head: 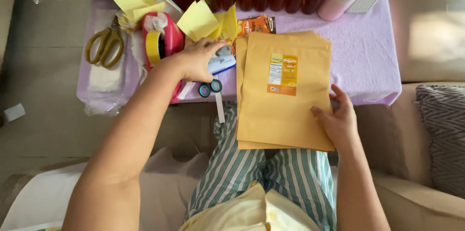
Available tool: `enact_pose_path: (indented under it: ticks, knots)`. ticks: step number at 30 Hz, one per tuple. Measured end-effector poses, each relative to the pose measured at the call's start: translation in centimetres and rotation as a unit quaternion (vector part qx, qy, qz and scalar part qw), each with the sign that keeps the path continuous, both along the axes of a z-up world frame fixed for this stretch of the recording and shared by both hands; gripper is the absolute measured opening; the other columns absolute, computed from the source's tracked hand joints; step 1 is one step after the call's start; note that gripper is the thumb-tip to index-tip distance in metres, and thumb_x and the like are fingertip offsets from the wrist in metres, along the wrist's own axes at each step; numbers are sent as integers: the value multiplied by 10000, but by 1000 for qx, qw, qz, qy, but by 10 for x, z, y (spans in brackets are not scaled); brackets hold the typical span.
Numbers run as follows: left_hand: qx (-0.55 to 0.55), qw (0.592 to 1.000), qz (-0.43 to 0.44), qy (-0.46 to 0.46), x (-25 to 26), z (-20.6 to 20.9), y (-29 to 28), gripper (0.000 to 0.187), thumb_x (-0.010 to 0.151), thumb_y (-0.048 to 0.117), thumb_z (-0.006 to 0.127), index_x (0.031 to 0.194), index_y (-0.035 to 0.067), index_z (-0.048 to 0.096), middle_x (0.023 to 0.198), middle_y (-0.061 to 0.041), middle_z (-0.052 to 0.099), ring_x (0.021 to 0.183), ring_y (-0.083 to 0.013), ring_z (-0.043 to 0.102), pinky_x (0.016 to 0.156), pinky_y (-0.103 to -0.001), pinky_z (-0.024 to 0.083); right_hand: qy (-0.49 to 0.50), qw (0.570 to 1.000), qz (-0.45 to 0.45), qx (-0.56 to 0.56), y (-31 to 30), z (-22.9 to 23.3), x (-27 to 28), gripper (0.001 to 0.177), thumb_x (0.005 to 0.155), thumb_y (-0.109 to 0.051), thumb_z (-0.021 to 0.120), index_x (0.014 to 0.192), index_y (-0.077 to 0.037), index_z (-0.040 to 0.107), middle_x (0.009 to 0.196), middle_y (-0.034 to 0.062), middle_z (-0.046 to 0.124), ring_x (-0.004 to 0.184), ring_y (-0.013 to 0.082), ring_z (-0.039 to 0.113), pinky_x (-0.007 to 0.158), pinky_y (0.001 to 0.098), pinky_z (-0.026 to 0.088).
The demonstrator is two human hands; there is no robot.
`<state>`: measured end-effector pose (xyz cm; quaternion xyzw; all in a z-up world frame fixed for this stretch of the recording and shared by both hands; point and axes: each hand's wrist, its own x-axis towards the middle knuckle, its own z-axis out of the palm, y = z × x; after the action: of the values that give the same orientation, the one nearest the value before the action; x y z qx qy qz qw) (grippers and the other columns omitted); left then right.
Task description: The person sits on a sofa and applies adhesive labels to the front of several brown paper pouches. They peel the backing off each label, position it on a pouch, and smooth it down. Later, they use a handheld stamping tool to mark the pouches.
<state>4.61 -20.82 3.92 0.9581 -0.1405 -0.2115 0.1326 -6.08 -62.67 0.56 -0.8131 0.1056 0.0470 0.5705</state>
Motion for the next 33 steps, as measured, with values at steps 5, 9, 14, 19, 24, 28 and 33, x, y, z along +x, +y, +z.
enact_pose_path:
  ticks: [5, 9, 14, 19, 24, 28, 33]
  knots:
    - [-56, 998, 26, 17, 7, 6, 14, 866, 647, 258, 731, 1467, 220, 456, 1416, -213, 508, 1292, -418, 577, 1089, -500, 453, -7, 1000, -3, 20, -5, -4, -2, 900, 826, -11, 817, 1584, 30, 332, 1347, 248, 475, 1030, 303, 634, 900, 368, 563]
    - [-97, 994, -1, -51, 3, 50, 18, 592, 726, 77, 602, 1317, 52, 584, 1164, -296, 653, 1160, -496, 624, 1006, -553, 486, 1, 1000, -12, 5, -8, -6, -1, 866, 834, -25, 822, 1571, 25, 371, 1338, 240, 477, 1028, 315, 644, 907, 375, 561]
    - [-4, 994, 54, -100, 30, 67, 13, 433, 896, -34, 589, 1307, 90, 531, 1187, -176, 606, 1033, -358, 572, 849, -480, 476, 116, 990, -35, -70, 17, 36, 2, 799, 827, -163, 735, 1562, -134, 423, 1351, 48, 525, 1059, 203, 623, 895, 349, 542]
    - [-19, 919, 30, -392, 31, 35, 8, 487, 770, 66, 872, 1132, 70, 545, 1062, -104, 722, 1010, -362, 547, 782, -458, 483, 137, 986, -42, -87, 19, 41, 3, 795, 819, -158, 732, 1559, -156, 438, 1372, 51, 511, 1094, 206, 616, 928, 359, 542]
    - [-16, 902, 105, -418, 23, -4, 2, 587, 768, 163, 939, 1084, 45, 460, 1103, -158, 553, 987, -358, 573, 759, -440, 547, 130, 984, -21, -118, 21, 44, 3, 759, 834, -189, 727, 1544, -181, 461, 1371, 92, 450, 1055, 235, 596, 927, 380, 537]
    - [-272, 871, 309, -266, 4, 28, -24, 496, 838, 354, 905, 1006, 110, 506, 958, -76, 664, 848, -246, 667, 699, -410, 509, 143, 982, -23, -121, 22, 46, 1, 746, 830, -192, 721, 1535, -211, 478, 1352, 80, 442, 1074, 219, 585, 959, 383, 524]
    - [-598, 618, 510, 7, -17, 51, -59, 548, 600, 596, 826, 752, 215, 464, 625, 88, 385, 555, -28, 367, 418, -198, 248, 111, 982, -9, -155, 12, 26, 3, 772, 799, -219, 748, 1528, -192, 496, 1349, 103, 462, 1173, 231, 550, 1010, 384, 495]
